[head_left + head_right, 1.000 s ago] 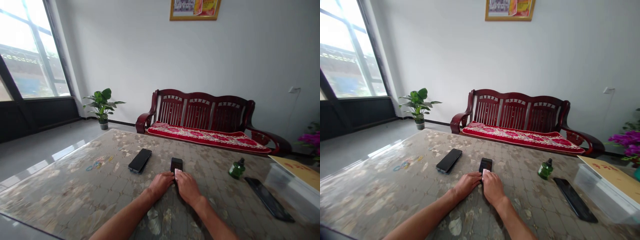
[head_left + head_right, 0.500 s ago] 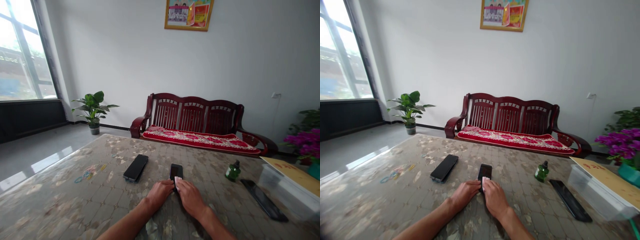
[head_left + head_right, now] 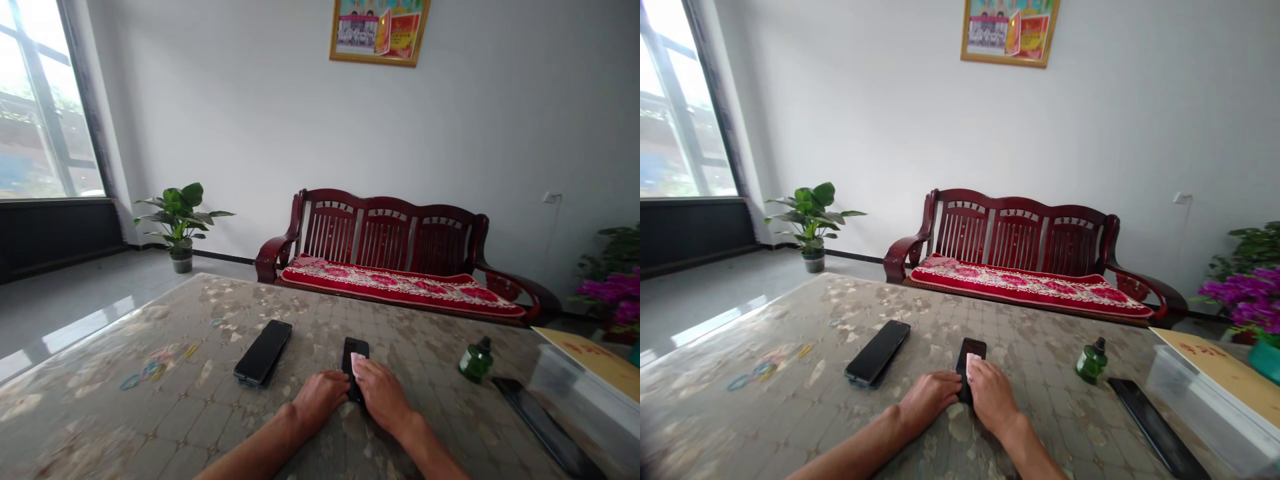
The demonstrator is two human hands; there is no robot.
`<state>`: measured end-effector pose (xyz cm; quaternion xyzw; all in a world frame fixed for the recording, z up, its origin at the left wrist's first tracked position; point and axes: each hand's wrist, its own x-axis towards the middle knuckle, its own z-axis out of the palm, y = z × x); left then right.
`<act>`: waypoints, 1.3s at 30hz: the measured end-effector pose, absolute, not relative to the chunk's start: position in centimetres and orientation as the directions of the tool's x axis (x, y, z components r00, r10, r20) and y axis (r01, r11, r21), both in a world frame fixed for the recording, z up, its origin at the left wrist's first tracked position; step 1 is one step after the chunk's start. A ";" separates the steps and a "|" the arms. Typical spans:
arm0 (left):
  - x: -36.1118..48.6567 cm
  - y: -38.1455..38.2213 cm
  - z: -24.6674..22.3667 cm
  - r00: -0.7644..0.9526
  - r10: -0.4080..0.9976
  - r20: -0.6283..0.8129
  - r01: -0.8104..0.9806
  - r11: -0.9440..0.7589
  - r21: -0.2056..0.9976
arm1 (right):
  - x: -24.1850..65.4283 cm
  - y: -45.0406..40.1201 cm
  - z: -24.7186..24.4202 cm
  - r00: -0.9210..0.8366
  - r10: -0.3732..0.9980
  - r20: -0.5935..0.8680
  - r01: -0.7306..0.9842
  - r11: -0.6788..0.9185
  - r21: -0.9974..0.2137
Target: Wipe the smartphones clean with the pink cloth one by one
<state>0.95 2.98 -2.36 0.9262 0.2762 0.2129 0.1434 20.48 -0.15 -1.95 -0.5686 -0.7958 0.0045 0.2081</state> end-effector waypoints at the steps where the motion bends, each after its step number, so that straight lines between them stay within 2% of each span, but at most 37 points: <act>1: 1.2 3.2 -2.5 0.748 0.581 0.321 0.452 -0.800 0.395 | 20.5 0.1 -1.9 -0.268 0.906 0.327 0.905 0.354 -0.238; 7: 1.7 4.2 -2.7 0.705 0.624 0.336 0.434 -0.755 0.491 | 21.4 4.3 -0.8 -0.171 0.933 0.316 0.933 0.256 -0.252; 10: 1.5 4.3 -2.4 0.684 0.656 0.318 0.457 -0.726 0.514 | 21.4 4.0 -0.9 -0.181 0.923 0.339 0.928 0.274 -0.251; 16: 1.7 4.2 -2.6 0.668 0.683 0.296 0.498 -0.705 0.505 | 21.1 0.6 -2.1 -0.324 0.865 0.382 0.874 0.429 -0.228; 23: 1.7 4.3 -3.1 0.684 0.634 0.362 0.455 -0.758 0.468 | 21.0 5.7 -0.8 -0.222 0.927 0.303 0.922 0.300 -0.243; 33: 1.8 4.0 -2.6 0.694 0.623 0.361 0.435 -0.763 0.479 | 19.9 2.2 -0.5 -0.299 0.912 0.282 0.913 0.360 -0.195; 39: 1.6 4.2 -2.5 0.701 0.612 0.365 0.436 -0.774 0.460 | 19.9 4.6 0.2 -0.164 0.954 0.253 0.966 0.207 -0.157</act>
